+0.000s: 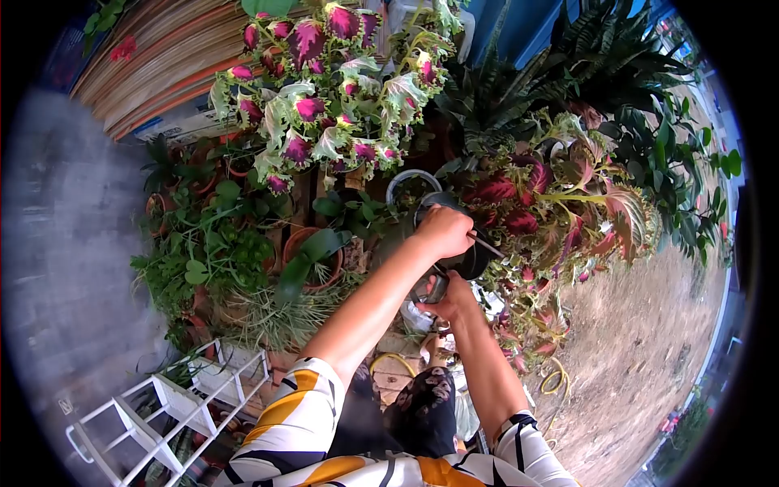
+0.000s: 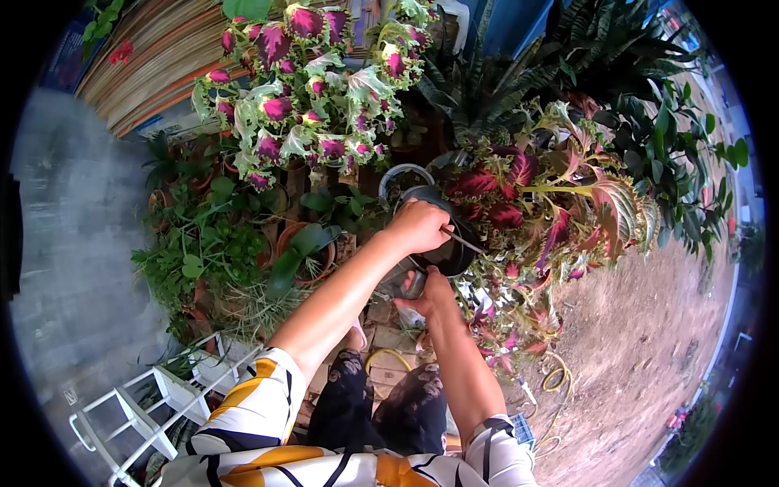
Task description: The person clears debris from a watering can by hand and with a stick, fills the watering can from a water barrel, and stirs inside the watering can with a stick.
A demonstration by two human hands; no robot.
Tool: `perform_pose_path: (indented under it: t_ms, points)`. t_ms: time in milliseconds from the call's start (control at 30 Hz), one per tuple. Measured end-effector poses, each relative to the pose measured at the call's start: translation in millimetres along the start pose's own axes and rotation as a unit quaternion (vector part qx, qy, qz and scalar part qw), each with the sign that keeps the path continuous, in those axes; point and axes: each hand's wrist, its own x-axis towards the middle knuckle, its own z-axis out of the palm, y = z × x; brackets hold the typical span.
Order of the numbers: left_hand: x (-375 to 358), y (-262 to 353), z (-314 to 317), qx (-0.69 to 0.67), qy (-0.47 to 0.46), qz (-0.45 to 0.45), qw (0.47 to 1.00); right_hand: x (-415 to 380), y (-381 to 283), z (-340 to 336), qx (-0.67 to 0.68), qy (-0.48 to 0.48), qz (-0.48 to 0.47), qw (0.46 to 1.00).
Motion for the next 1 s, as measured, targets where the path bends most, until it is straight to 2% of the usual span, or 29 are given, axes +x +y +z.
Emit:
perform_pose_path:
  t_ms: [300, 633, 767, 833, 1000]
  points:
    - [4, 2, 2, 0.003, 0.019, 0.007, 1.000, 10, -7, -8, -0.002, -0.019, -0.003, 1.000]
    - [-7, 12, -3, 0.017, -0.015, 0.002, 1.000, 10, 2, -14, 0.021, -0.034, 0.010, 0.999]
    - [-34, 9, 4, -0.005, 0.062, 0.043, 0.997, 11, 25, -16, 0.016, -0.007, 0.002, 1.000]
    - [-53, 14, 5, -0.002, 0.076, 0.029, 0.997, 21, 43, -27, -0.015, -0.039, -0.008, 0.999]
    - [-99, 41, -3, -0.012, 0.079, -0.042, 0.996, 20, 84, -47, -0.095, -0.020, -0.044, 0.994]
